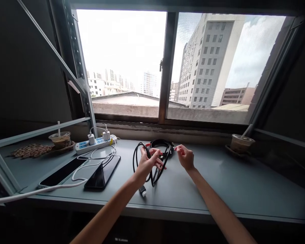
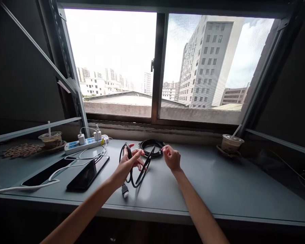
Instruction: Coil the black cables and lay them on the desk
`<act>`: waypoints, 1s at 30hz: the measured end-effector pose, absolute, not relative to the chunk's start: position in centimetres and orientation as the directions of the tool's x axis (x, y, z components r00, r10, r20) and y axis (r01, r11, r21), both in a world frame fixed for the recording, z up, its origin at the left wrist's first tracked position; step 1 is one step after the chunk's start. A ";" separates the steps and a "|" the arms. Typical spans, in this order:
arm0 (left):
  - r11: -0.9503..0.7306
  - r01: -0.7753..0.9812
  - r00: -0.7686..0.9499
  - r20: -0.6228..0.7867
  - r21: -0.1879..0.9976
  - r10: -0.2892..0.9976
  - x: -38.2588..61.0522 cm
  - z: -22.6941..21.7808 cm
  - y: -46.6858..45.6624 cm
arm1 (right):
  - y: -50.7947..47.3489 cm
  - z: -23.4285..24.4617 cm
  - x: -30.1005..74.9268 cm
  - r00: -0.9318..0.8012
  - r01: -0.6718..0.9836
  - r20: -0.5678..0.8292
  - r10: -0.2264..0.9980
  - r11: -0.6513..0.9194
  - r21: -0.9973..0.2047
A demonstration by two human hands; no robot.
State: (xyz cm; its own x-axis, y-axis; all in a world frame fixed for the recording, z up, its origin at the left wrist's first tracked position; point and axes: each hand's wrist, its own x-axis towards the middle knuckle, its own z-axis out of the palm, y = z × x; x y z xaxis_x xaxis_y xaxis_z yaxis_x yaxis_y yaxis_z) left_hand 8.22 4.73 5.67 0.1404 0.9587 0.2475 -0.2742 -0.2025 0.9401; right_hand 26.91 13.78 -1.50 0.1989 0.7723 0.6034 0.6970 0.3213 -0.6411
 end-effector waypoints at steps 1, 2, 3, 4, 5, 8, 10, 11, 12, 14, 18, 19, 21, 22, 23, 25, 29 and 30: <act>-0.201 -0.277 0.141 0.246 0.940 0.959 8.0 5.7 4.7 | 13.5 -1.4 26.5 0.154 0.677 0.597 0.787 0.356 -0.644; -0.199 -0.281 0.145 0.247 0.939 0.958 7.9 5.8 4.8 | 13.3 -1.3 26.2 0.107 0.652 0.584 0.804 0.387 -0.652; -0.202 -0.286 0.146 0.251 0.937 0.957 7.7 5.8 4.9 | 13.1 -1.2 25.8 0.057 0.620 0.564 0.824 0.414 -0.667; -0.209 -0.291 0.145 0.259 0.934 0.955 7.6 5.8 5.0 | 12.8 -1.0 25.4 0.001 0.580 0.537 0.844 0.436 -0.688; -0.219 -0.297 0.144 0.271 0.929 0.952 7.4 5.7 5.2 | 12.6 -0.7 25.0 -0.057 0.538 0.504 0.862 0.452 -0.711; -0.257 -0.306 0.142 0.311 0.917 0.940 7.1 6.0 5.8 | 11.3 0.8 23.7 -0.241 0.380 0.415 0.878 0.478 -0.792; -0.289 -0.297 0.149 0.343 0.910 0.927 6.9 6.7 6.0 | 10.0 2.3 22.7 -0.355 0.171 0.402 0.844 0.481 -0.860; -0.312 -0.285 0.149 0.363 0.906 0.920 6.9 7.3 6.1 | 9.3 3.2 22.3 -0.384 0.057 0.422 0.821 0.477 -0.877; -0.339 -0.271 0.144 0.386 0.901 0.911 6.9 8.1 6.0 | 8.6 4.2 21.8 -0.389 0.008 0.448 0.805 0.489 -0.872; -0.413 -0.248 0.116 0.450 0.877 0.886 6.9 9.9 5.9 | 7.6 6.4 21.0 -0.362 0.048 0.465 0.808 0.515 -0.856; -0.590 -0.169 0.053 0.605 0.790 0.795 6.9 13.7 6.1 | 7.2 11.4 20.4 -0.291 -0.068 0.542 0.788 0.548 -0.833; -0.636 -0.127 0.035 0.644 0.762 0.764 6.9 14.3 6.3 | 7.3 12.7 20.4 -0.251 -0.124 0.566 0.785 0.554 -0.823; -0.707 -0.034 -0.004 0.707 0.706 0.707 6.7 15.3 6.8 | 7.7 15.3 20.8 -0.153 -0.178 0.605 0.781 0.580 -0.795; -0.726 0.003 -0.023 0.726 0.688 0.688 6.6 15.6 7.1 | 7.8 16.5 21.1 -0.093 -0.174 0.638 0.764 0.619 -0.766; -0.734 0.029 -0.039 0.735 0.679 0.677 6.6 15.8 7.3 | 7.9 17.4 21.3 -0.026 -0.156 0.677 0.736 0.666 -0.730; -0.735 0.053 -0.072 0.737 0.676 0.672 6.6 16.1 7.7 | 7.9 18.7 21.9 0.118 -0.093 0.745 0.657 0.754 -0.650; -0.769 0.096 -0.153 0.773 0.632 0.616 7.4 16.7 8.5 | 8.3 19.0 22.6 0.293 0.067 0.780 0.554 0.801 -0.594; -0.777 0.111 -0.163 0.783 0.619 0.600 7.7 16.9 8.8 | 8.5 18.7 22.8 0.298 0.097 0.776 0.556 0.791 -0.604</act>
